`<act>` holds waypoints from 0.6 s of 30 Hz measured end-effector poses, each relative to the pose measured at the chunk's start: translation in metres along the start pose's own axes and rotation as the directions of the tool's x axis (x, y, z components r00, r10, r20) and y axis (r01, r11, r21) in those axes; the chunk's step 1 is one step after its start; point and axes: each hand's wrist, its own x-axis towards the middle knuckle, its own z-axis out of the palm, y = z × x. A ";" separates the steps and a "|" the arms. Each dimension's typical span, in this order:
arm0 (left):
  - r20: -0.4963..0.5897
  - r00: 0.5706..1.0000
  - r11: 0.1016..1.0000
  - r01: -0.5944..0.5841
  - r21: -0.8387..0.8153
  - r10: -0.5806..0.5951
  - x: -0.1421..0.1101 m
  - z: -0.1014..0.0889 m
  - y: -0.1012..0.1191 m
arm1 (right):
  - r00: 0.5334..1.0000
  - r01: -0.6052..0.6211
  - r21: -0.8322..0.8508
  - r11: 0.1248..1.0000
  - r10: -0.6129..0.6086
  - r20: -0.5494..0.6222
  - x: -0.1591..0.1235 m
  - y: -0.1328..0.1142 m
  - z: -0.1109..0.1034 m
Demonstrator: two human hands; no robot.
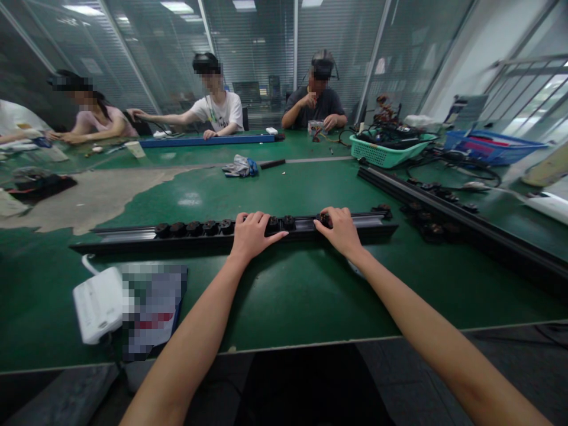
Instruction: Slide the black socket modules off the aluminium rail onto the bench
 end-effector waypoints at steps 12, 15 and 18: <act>0.003 1.000 1.000 0.000 0.021 0.000 0.000 0.000 0.001 | 0.996 -0.084 -0.093 0.992 0.086 0.018 0.002 0.008 -0.001; 0.000 1.000 1.000 -0.005 0.022 0.005 0.000 -0.001 0.001 | 0.995 -0.086 -0.090 0.992 0.090 0.044 0.002 0.010 -0.002; -0.003 1.000 0.999 -0.007 0.033 0.007 0.000 0.000 0.001 | 0.994 -0.086 -0.100 0.991 0.091 0.052 0.003 0.014 -0.005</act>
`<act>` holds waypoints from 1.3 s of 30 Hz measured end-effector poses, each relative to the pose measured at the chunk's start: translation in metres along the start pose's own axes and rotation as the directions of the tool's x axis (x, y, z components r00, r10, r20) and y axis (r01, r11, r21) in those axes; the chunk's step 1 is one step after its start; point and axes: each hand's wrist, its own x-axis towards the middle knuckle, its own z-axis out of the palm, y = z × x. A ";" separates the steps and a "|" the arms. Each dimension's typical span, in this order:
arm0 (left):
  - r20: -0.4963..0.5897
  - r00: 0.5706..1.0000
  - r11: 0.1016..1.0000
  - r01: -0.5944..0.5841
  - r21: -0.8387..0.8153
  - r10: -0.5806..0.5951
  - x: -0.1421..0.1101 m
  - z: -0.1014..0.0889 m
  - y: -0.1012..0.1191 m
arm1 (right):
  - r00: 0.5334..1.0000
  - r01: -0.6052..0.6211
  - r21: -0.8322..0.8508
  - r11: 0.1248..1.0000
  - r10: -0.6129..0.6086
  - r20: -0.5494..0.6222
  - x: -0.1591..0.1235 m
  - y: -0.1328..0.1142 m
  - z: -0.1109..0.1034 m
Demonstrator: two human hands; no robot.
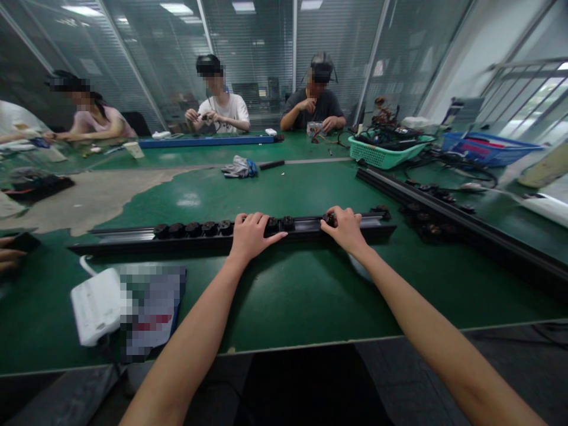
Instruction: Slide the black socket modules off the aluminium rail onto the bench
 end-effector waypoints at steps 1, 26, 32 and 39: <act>0.000 1.000 1.000 -0.001 0.003 0.001 0.000 0.000 0.000 | 1.000 -0.001 -0.009 1.000 0.001 0.001 0.000 0.001 -0.001; -0.001 1.000 1.000 0.003 -0.003 -0.003 0.000 0.002 -0.001 | 0.972 -0.207 -0.082 0.975 0.214 0.095 0.003 0.021 -0.033; 0.007 1.000 1.000 0.005 0.002 -0.005 -0.001 0.001 -0.001 | 0.977 -0.173 -0.166 0.971 0.191 0.099 0.001 0.018 -0.035; 0.013 1.000 1.000 0.004 -0.005 -0.004 0.000 0.000 -0.001 | 0.971 -0.197 -0.223 0.955 0.222 0.091 0.003 0.021 -0.031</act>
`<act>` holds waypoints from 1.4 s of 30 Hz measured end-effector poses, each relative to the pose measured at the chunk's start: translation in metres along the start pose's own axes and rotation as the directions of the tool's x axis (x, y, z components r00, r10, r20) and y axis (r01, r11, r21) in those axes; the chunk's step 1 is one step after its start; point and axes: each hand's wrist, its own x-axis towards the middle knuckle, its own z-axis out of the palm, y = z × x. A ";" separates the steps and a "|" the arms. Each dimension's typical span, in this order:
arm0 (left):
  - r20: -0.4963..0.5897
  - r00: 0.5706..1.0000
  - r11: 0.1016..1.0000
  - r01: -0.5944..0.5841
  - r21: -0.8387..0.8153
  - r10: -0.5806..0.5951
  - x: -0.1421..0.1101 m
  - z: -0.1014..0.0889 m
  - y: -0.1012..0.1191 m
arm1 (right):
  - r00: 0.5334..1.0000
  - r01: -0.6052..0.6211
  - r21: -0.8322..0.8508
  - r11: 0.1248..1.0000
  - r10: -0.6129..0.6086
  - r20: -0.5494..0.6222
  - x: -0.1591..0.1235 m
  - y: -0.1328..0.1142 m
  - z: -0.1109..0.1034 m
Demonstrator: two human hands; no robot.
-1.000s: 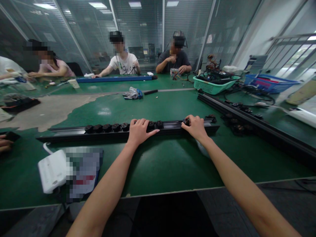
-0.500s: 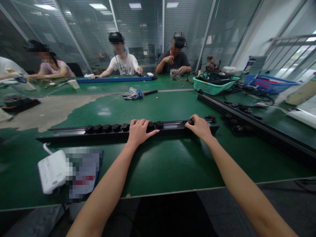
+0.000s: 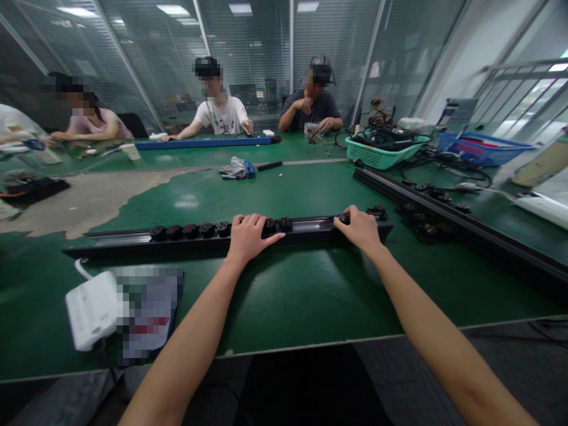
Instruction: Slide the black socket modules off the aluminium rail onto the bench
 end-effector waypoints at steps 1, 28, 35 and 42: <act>0.000 1.000 1.000 0.000 -0.001 0.000 0.000 0.000 0.000 | 1.000 -0.008 -0.004 1.000 0.008 0.002 0.001 0.001 0.000; -0.005 1.000 1.000 0.008 -0.009 -0.008 0.000 0.000 0.001 | 0.955 -0.295 0.031 0.955 0.294 0.027 0.017 0.055 -0.009; -0.008 1.000 1.000 0.007 -0.019 -0.007 -0.001 0.000 0.000 | 0.931 -0.365 0.033 0.930 0.366 0.002 0.020 0.079 -0.011; -0.007 1.000 1.000 0.008 -0.017 -0.008 -0.001 -0.001 0.000 | 0.921 -0.387 0.038 0.921 0.388 -0.021 0.024 0.097 -0.008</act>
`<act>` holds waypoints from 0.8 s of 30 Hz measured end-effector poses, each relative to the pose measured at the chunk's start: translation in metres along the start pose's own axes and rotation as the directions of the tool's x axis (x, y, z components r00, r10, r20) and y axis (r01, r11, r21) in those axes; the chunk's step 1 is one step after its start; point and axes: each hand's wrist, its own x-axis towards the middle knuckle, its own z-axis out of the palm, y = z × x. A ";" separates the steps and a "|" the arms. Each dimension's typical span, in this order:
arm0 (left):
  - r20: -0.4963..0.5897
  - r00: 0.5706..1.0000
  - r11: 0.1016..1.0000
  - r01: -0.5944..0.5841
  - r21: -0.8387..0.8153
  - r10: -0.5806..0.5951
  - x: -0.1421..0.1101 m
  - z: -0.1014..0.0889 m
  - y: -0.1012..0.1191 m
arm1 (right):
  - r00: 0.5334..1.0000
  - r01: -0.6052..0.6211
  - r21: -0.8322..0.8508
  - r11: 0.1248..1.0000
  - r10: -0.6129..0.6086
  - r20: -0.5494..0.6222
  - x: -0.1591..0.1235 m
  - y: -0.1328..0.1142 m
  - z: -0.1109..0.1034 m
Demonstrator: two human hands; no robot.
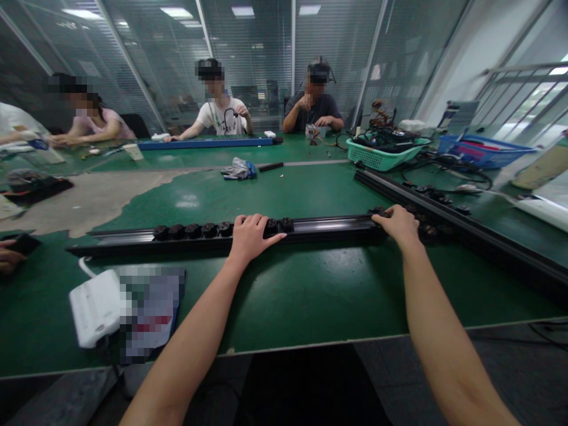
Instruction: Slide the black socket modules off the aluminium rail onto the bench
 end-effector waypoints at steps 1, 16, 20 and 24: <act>-0.002 1.000 1.000 0.002 -0.004 -0.002 0.000 0.000 0.000 | 1.000 -0.002 -0.001 1.000 0.002 -0.014 0.001 0.002 0.001; 0.004 1.000 1.000 0.001 -0.009 -0.001 0.000 0.000 0.000 | 0.977 -0.185 -0.026 0.982 0.181 -0.114 0.012 0.026 0.004; -0.003 1.000 1.000 -0.001 -0.009 0.001 0.000 0.001 -0.001 | 0.970 -0.225 -0.018 0.974 0.222 -0.098 0.016 0.039 0.009; -0.006 1.000 1.000 0.001 -0.009 -0.001 0.000 0.001 -0.001 | 0.968 -0.241 -0.024 0.970 0.239 -0.081 0.020 0.044 0.014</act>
